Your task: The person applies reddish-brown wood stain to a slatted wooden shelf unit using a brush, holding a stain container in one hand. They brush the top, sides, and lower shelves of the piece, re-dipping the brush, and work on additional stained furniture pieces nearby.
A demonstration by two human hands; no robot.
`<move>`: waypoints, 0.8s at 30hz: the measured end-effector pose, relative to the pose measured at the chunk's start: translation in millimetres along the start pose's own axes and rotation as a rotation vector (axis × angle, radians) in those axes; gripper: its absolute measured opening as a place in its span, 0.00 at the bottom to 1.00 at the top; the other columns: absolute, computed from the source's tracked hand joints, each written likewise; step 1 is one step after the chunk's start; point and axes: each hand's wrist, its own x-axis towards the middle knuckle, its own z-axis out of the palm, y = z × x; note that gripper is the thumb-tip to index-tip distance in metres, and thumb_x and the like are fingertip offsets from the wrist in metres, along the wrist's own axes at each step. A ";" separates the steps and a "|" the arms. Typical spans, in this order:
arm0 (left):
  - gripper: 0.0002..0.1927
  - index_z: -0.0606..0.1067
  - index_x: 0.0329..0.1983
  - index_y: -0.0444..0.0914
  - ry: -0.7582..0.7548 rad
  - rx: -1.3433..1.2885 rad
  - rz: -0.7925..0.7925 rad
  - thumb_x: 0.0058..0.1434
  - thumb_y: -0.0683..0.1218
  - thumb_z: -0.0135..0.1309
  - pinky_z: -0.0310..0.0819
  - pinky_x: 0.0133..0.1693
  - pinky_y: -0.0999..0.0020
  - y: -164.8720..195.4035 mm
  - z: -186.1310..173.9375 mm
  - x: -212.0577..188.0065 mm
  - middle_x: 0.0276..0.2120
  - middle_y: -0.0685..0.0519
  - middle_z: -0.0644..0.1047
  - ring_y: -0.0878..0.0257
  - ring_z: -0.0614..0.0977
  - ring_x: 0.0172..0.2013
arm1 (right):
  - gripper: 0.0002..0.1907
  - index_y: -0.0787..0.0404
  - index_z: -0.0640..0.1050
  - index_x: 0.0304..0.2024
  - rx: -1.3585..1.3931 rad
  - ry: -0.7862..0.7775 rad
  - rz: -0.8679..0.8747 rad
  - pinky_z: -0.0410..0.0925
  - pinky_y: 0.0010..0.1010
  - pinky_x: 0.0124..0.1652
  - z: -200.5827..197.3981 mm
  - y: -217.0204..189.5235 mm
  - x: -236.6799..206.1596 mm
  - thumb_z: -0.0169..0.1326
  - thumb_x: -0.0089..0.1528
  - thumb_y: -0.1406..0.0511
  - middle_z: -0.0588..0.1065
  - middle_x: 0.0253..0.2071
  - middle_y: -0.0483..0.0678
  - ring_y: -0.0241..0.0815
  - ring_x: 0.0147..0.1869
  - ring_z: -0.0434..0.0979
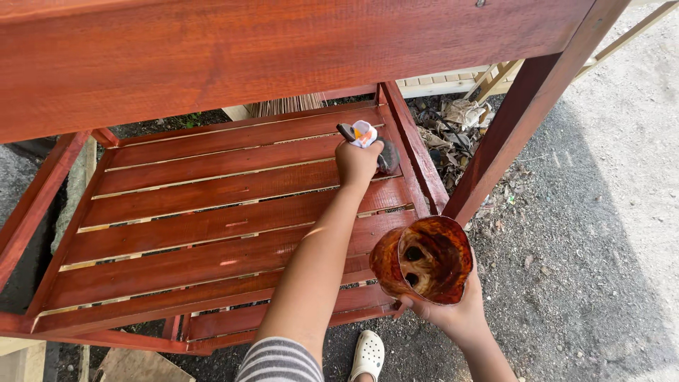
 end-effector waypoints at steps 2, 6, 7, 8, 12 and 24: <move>0.11 0.80 0.32 0.34 0.082 0.139 0.136 0.48 0.44 0.64 0.81 0.33 0.55 -1.7 -6.9 -1.4 0.28 0.42 0.83 0.48 0.86 0.30 | 0.55 0.64 0.63 0.65 -0.001 0.005 -0.006 0.73 0.39 0.58 0.2 -2.6 3.2 0.76 0.39 0.63 0.75 0.57 0.53 0.46 0.60 0.77; 0.12 0.83 0.34 0.40 0.218 0.316 0.181 0.45 0.45 0.66 0.80 0.34 0.54 -11.9 -68.7 10.4 0.28 0.45 0.83 0.49 0.86 0.32 | 0.54 0.64 0.62 0.65 0.004 -0.019 -0.043 0.72 0.39 0.60 11.9 -7.8 7.7 0.75 0.41 0.64 0.73 0.60 0.53 0.45 0.63 0.75; 0.11 0.82 0.33 0.39 0.265 0.309 0.192 0.46 0.46 0.66 0.80 0.35 0.54 -14.9 -95.1 15.2 0.28 0.46 0.84 0.50 0.87 0.32 | 0.55 0.63 0.61 0.66 -0.005 -0.025 -0.048 0.71 0.39 0.60 13.8 -9.2 9.2 0.75 0.41 0.64 0.72 0.60 0.53 0.45 0.64 0.75; 0.11 0.82 0.32 0.39 0.312 0.302 0.206 0.46 0.47 0.66 0.81 0.35 0.54 -16.6 -124.7 20.4 0.28 0.46 0.84 0.50 0.88 0.32 | 0.54 0.64 0.62 0.66 -0.016 -0.040 -0.071 0.71 0.39 0.60 15.1 -10.3 10.6 0.75 0.41 0.64 0.72 0.60 0.53 0.45 0.64 0.74; 0.11 0.82 0.33 0.36 0.422 0.501 0.061 0.53 0.48 0.67 0.79 0.35 0.55 -8.7 -245.4 29.5 0.28 0.43 0.83 0.50 0.87 0.33 | 0.53 0.65 0.61 0.66 -0.043 -0.060 -0.163 0.70 0.38 0.61 17.9 -9.0 13.8 0.75 0.42 0.65 0.71 0.61 0.53 0.45 0.65 0.73; 0.12 0.82 0.34 0.34 0.134 0.092 0.205 0.49 0.45 0.64 0.81 0.35 0.57 5.0 5.9 -12.6 0.29 0.44 0.84 0.52 0.88 0.32 | 0.56 0.64 0.61 0.66 -0.001 0.013 -0.061 0.71 0.39 0.60 2.5 -5.6 -15.6 0.75 0.39 0.66 0.73 0.60 0.53 0.44 0.63 0.75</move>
